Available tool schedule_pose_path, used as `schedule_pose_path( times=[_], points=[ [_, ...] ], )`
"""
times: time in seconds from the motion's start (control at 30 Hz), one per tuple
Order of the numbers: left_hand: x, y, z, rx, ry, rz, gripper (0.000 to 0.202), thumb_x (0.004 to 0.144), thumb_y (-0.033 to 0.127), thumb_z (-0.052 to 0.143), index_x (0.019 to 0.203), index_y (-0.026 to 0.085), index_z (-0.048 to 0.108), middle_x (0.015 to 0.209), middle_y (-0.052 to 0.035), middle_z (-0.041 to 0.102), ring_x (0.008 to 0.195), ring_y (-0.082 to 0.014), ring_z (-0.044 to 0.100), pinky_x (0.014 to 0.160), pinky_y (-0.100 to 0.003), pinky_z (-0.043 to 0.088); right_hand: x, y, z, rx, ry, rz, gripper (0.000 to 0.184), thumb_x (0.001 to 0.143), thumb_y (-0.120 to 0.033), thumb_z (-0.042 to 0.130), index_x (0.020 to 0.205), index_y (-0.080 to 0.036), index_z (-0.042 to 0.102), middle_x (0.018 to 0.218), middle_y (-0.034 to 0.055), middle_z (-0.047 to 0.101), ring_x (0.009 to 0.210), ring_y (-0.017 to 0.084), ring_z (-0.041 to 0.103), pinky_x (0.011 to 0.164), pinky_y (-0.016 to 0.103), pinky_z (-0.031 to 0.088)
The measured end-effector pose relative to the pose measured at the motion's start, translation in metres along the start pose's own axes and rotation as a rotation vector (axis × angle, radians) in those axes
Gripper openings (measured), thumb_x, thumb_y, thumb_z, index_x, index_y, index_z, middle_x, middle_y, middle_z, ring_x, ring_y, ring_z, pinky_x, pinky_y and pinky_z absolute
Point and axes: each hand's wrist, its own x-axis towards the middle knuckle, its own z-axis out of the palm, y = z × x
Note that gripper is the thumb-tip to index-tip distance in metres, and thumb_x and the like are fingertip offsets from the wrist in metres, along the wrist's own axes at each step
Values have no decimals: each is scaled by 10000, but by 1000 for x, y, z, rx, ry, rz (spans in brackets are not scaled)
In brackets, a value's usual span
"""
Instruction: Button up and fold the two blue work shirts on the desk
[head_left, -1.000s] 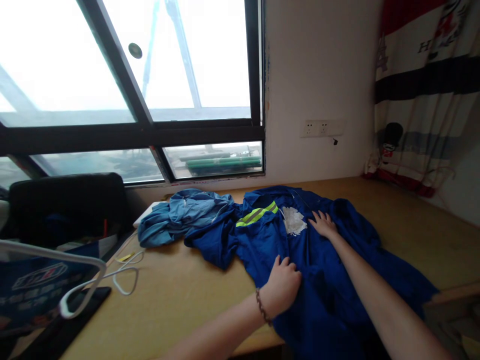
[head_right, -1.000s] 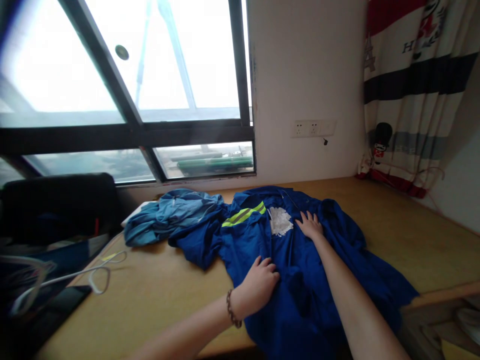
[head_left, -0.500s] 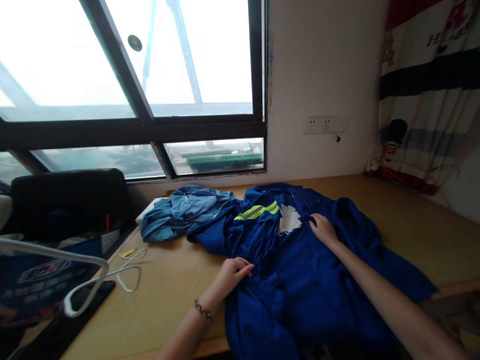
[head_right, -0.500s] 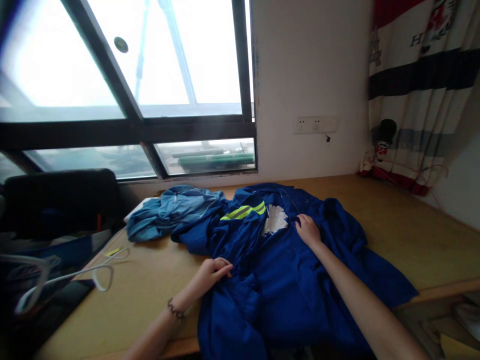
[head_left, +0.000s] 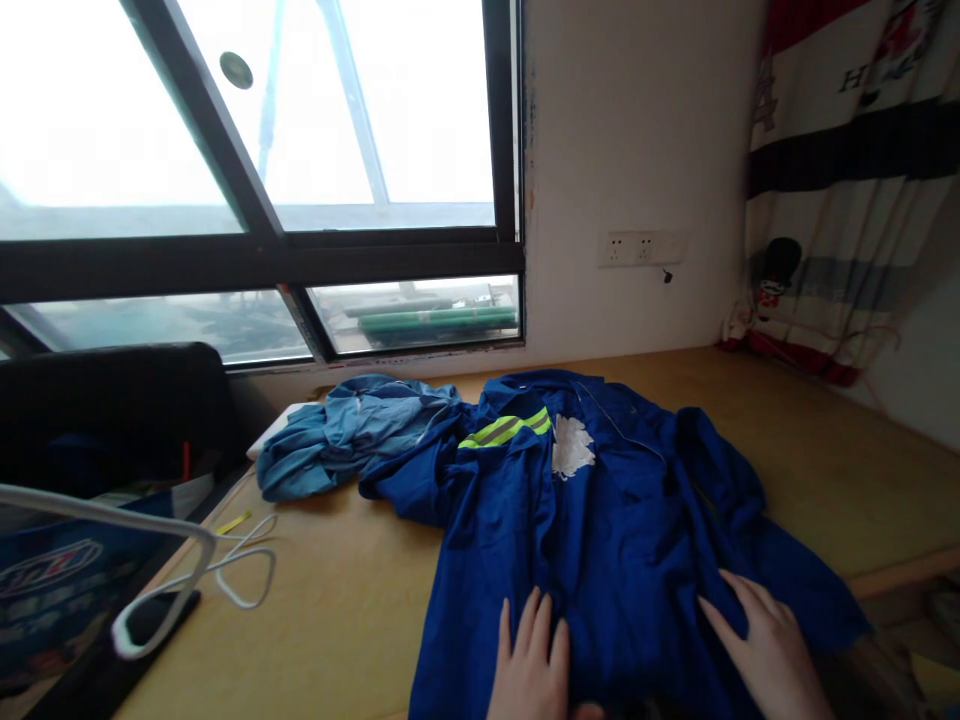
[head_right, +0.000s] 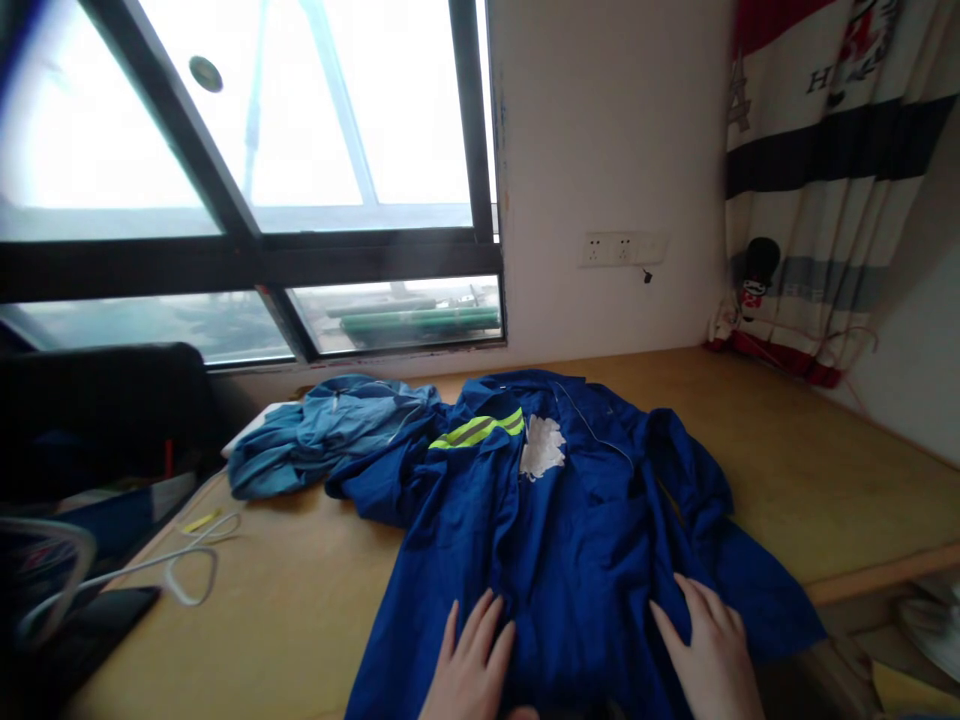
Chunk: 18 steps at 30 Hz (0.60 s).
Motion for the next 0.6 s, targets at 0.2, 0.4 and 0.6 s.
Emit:
schedule_pose_path(
  times=[0.2,0.4,0.6],
  points=[
    [-9,19,23,72,62,-97,457,710,388,568,1142,256,499,1175,-132,529,1089,-284,476,851,-483,396,14,-46,9,83,-54,-30,538,750,-488,458,1205,-205,410,1146,132,478,1069,319,437,871,475,383],
    [-16,-16,0,31,64,23,545,728,454,517,1233,270,428,1212,-79,510,1074,-246,491,837,-386,419,14,-75,13,200,-170,-182,557,730,-529,503,1143,-154,509,1310,128,354,1213,324,271,966,475,309],
    [-20,-17,1,59,76,28,549,733,465,497,1235,256,430,1216,-77,507,1084,-241,483,851,-378,399,6,-103,9,480,-243,-16,388,803,-456,429,979,-162,611,1086,118,567,1042,253,492,947,403,360]
  ],
)
